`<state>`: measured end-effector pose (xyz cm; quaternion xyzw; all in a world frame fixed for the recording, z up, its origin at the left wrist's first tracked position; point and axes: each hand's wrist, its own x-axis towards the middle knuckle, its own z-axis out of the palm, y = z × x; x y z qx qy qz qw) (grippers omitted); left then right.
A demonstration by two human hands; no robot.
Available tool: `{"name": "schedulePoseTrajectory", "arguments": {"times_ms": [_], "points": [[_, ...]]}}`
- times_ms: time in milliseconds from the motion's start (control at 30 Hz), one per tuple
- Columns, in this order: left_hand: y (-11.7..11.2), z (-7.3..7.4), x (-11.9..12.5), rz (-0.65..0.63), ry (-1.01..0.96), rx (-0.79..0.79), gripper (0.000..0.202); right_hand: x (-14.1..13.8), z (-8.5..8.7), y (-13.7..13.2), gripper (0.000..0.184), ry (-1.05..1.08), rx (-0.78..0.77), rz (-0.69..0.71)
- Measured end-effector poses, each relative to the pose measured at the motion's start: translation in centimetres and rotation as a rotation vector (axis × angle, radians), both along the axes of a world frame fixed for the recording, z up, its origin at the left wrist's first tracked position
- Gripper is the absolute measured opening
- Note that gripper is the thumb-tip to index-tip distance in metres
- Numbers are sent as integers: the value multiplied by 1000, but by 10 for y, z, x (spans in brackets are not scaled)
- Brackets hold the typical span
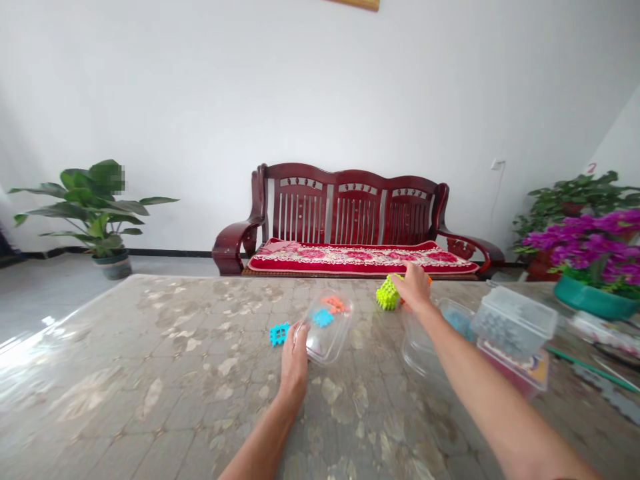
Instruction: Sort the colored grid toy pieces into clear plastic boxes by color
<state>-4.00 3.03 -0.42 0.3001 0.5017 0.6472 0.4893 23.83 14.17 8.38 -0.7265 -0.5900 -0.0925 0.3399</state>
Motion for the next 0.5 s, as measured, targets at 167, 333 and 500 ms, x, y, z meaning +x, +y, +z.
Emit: {"name": "schedulePoseTrajectory", "arguments": {"times_ms": [167,333,500], "points": [[1,-3,3,-80,77,-20,40,9,8,22,62,-253,-275,32],[4,-6,4,-74,184,-31,44,3,13,33,66,-289,-489,30],[5,-5,3,-143,341,-52,45,4,12,40,74,-275,-628,22]]}}
